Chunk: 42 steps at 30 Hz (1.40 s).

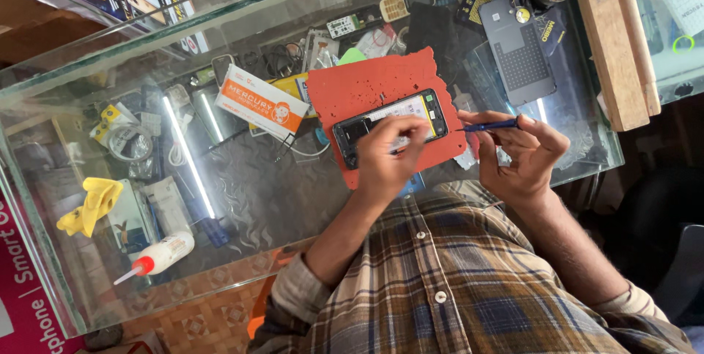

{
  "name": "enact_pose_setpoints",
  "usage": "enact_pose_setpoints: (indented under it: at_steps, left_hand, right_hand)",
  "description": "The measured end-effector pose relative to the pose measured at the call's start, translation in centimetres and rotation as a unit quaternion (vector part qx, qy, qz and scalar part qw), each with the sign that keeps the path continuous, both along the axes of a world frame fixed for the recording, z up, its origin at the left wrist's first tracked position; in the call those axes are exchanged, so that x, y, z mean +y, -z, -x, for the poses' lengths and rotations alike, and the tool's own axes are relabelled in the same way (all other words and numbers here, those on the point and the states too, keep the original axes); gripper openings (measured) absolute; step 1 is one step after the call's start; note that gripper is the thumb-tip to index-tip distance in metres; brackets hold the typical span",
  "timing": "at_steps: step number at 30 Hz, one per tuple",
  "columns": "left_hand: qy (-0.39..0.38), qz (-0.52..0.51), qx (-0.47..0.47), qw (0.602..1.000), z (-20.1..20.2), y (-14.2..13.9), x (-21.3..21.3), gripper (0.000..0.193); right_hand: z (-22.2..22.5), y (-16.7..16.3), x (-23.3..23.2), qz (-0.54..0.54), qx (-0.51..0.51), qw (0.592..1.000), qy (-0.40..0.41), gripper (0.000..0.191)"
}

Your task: The person repairs a smartphone at a glass display counter. They open the phone's back cover, handle the exposed battery and internal components, reposition the phone repeatedly, and use a blue screwdriver to unscrew and work on the internals throughout the episode.

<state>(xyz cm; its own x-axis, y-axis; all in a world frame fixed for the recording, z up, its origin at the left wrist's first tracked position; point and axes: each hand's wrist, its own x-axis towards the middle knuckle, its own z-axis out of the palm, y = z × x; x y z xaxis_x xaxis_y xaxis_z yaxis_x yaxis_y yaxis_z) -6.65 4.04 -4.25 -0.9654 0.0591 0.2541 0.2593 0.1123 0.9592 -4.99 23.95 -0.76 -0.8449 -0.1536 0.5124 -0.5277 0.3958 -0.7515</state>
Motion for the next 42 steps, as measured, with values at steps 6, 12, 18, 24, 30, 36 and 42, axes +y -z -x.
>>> enact_pose_setpoints:
  at_steps: [6, 12, 18, 24, 30, 36, 42]
  left_hand:
    - [0.010, -0.220, -0.161, 0.962, -3.6, 2.4, -3.0, 0.015]
    - [0.000, -0.200, -0.141, 0.970, -6.5, 3.1, -3.5, 0.041]
    - [-0.004, -0.069, -0.059, 0.996, -6.3, 1.8, -3.6, 0.045]
    - [0.014, -0.064, -0.047, 0.997, -5.7, 1.2, -3.4, 0.041]
    - [0.018, -0.050, -0.061, 0.997, -5.0, 1.4, -2.6, 0.039]
    - [0.037, 0.045, -0.055, 0.997, -2.1, 1.2, -0.5, 0.036]
    - [0.099, 0.038, -0.027, 0.994, 0.4, 1.2, 2.0, 0.033]
  right_hand:
    - [-0.5, -1.0, -1.6, 0.015, 0.016, 0.999, -0.048, 0.059]
    - [-2.2, 0.8, -4.1, 0.013, 0.053, 0.996, -0.076, 0.067]
    - [-2.9, 1.8, -4.2, 0.005, 0.039, 0.994, -0.100, 0.075]
    - [-2.6, 1.4, -4.2, -0.005, 0.069, 0.992, -0.108, 0.073]
    - [-2.2, 0.3, -4.1, -0.066, 0.094, 0.988, -0.101, 0.067]
    - [-0.8, 0.3, -2.9, -0.054, 0.087, 0.988, -0.115, 0.063]
    - [-0.2, 1.0, -1.5, -0.040, 0.055, 0.997, -0.019, 0.061]
